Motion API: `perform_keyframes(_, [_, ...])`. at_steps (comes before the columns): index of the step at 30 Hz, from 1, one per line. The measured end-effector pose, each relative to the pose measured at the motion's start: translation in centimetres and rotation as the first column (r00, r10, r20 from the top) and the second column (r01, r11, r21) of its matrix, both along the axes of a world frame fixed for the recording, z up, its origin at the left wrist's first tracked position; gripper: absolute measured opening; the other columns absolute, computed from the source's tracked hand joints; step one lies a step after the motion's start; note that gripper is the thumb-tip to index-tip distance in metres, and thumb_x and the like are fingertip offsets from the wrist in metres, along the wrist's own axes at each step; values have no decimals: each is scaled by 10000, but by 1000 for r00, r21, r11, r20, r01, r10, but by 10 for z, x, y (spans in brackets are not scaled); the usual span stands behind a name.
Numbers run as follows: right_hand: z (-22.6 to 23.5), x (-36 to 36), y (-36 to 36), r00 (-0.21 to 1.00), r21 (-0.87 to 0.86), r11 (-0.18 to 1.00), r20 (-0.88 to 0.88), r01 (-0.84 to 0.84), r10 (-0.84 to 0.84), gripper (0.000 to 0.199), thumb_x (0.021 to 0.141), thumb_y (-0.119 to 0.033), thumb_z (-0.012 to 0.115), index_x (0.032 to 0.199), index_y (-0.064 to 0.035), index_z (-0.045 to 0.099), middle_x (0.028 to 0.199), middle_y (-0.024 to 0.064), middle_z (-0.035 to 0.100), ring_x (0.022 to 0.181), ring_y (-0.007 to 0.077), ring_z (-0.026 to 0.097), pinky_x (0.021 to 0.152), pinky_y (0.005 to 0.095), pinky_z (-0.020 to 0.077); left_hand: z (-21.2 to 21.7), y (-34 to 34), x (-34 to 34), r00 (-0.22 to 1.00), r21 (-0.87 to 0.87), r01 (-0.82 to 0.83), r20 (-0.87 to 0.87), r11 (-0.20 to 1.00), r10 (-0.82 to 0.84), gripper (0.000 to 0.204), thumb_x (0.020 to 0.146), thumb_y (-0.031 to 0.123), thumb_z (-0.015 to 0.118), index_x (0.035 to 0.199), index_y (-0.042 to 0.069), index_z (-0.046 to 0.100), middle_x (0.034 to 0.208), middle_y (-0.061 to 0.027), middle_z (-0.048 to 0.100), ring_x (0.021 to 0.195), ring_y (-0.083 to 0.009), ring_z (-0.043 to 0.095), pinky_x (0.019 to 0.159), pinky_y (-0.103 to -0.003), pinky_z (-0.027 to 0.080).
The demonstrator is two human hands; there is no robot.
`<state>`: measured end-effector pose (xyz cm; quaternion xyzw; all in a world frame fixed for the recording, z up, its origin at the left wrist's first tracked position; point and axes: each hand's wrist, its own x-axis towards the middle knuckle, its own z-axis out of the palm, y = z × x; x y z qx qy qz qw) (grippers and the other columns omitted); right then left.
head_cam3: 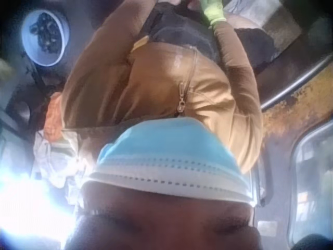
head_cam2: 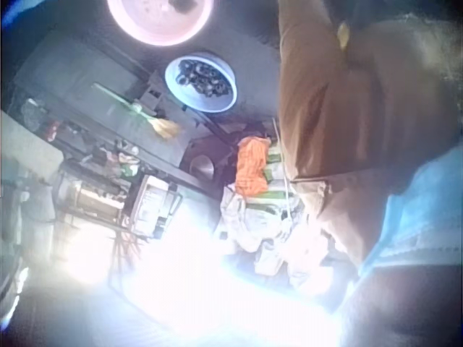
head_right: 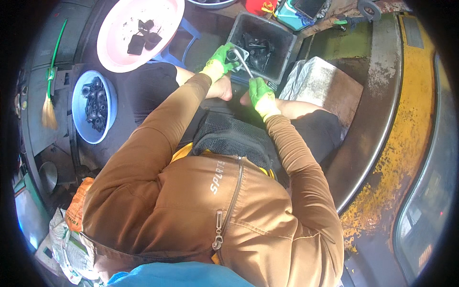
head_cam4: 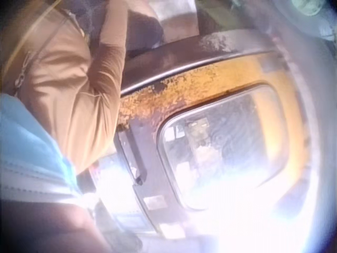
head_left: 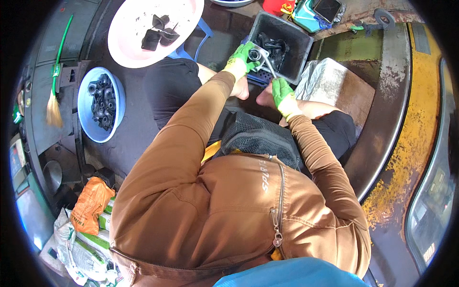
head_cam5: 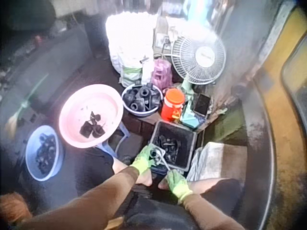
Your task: The person sits on the floor and repeatedly picks up small black plastic parts from a tray, inspects them by turning them over, and places them into a white bucket. The person also moves parts between a pink basin and the bucket.
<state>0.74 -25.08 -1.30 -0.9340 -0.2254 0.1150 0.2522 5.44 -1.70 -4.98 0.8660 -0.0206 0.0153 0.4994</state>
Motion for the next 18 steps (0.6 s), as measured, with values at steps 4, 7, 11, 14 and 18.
perform_keyframes(4, [3,2,4,994,-146,986,-86,-76,64,289,968,-298,365,1055,-104,561,955,185,595,900,393,591,761,478,465,6,-1,-3,999,72,-10,-31,997,12,667,694,75,746,1297,89,462,1204,-162,507,1159,-328,495,985,-386,410])
perform_keyframes(7, [7,-1,6,999,71,997,-3,39,-39,254,956,-239,393,1061,-67,548,985,193,571,889,395,591,764,471,474,6,-3,-4,997,-97,-53,-54,994,48,717,686,75,767,1326,83,445,1199,-158,511,1153,-316,500,989,-376,410])
perform_keyframes(11, [12,-4,3,997,-77,995,-47,-69,65,221,933,-173,422,1062,-38,541,966,204,556,877,389,592,733,458,484,-2,-3,-3,998,100,-60,-10,993,62,680,705,131,769,1309,91,460,1208,-159,515,1156,-337,494,989,-387,402])
perform_keyframes(14, [16,-3,1,997,42,999,80,-25,22,261,969,-253,378,1029,-59,542,965,201,559,905,400,583,760,476,472,-9,-2,-5,996,69,-45,79,997,40,710,708,145,761,1339,93,440,1281,-175,484,1245,-335,438,1031,-386,371])
perform_keyframes(18, [31,5,3,990,-228,964,-56,-139,129,330,976,-325,373,1033,-53,551,1008,211,609,940,431,577,800,479,468,-11,-1,-3,999,23,-49,-6,999,49,754,661,48,757,1344,78,441,1315,-158,474,1272,-311,425,1069,-368,348])
